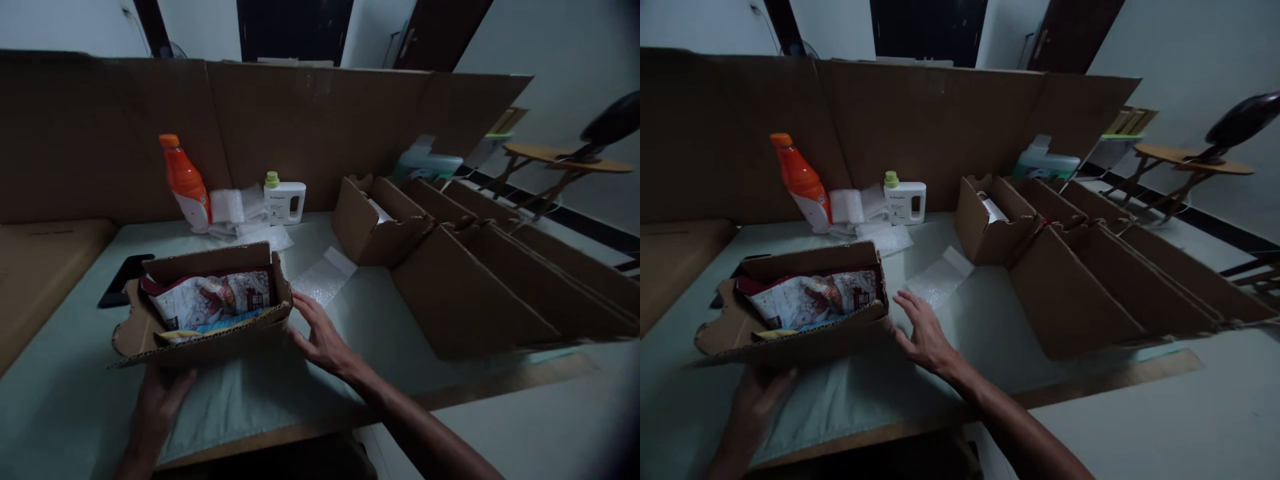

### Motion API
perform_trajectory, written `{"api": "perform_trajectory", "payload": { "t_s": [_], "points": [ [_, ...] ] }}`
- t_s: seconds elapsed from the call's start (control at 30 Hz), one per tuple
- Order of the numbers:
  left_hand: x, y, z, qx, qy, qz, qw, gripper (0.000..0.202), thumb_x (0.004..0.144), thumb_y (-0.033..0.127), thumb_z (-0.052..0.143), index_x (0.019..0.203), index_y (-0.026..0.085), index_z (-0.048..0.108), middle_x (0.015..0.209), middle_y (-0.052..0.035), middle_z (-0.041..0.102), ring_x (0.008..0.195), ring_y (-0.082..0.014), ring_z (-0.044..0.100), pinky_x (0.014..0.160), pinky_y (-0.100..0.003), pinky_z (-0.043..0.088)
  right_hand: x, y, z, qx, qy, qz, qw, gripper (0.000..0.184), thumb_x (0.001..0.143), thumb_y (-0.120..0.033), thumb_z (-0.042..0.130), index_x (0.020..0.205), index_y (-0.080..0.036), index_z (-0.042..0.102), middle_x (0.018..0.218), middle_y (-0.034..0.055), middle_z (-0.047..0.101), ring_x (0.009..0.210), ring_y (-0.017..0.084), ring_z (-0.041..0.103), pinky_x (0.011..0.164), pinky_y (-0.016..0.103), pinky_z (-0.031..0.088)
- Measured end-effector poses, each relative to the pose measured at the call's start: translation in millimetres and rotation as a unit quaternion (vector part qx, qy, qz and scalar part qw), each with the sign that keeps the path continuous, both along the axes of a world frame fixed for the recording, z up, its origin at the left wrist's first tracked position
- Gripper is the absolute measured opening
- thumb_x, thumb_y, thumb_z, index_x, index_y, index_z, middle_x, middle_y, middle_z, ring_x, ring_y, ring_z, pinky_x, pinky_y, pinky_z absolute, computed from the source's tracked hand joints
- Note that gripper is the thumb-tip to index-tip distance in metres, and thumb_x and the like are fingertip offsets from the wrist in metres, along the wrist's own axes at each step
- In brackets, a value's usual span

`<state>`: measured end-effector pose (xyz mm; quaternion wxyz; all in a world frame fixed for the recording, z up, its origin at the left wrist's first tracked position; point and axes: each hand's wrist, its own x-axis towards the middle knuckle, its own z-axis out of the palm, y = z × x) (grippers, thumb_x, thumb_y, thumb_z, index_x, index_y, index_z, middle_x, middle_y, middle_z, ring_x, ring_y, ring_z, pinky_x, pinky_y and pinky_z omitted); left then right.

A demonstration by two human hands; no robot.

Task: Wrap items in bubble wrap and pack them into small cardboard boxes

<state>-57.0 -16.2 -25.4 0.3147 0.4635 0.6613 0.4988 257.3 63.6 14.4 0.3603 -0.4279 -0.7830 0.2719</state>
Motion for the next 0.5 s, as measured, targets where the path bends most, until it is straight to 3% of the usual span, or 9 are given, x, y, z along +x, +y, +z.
{"api": "perform_trajectory", "payload": {
  "t_s": [0.17,0.5],
  "points": [
    [-5.6,12.7,0.4,0.009,-0.042,-0.013,0.999,0.080,0.074,0.053,0.077,0.139,0.018,0.047,0.132,-0.0135,0.062,0.132,-0.0359,0.054,0.121,-0.053,0.032,-17.2,5.2,1.3,-0.046,0.026,0.062,0.997,0.067,0.092,-0.045,0.062,0.151,-0.021,0.042,0.151,0.0155,0.050,0.129,0.030,0.055,0.102,0.048,0.049],
    [37.9,76.5,17.9,0.050,-0.058,-0.059,0.995,0.075,0.068,0.041,0.074,0.133,0.015,0.048,0.128,-0.0145,0.064,0.124,-0.0322,0.059,0.112,-0.048,0.042,-8.6,41.2,-14.7,-0.036,0.084,-0.062,0.994,0.040,0.088,-0.039,0.059,0.123,-0.019,0.060,0.123,0.0124,0.067,0.103,0.026,0.064,0.085,0.040,0.054]
  ]
}}
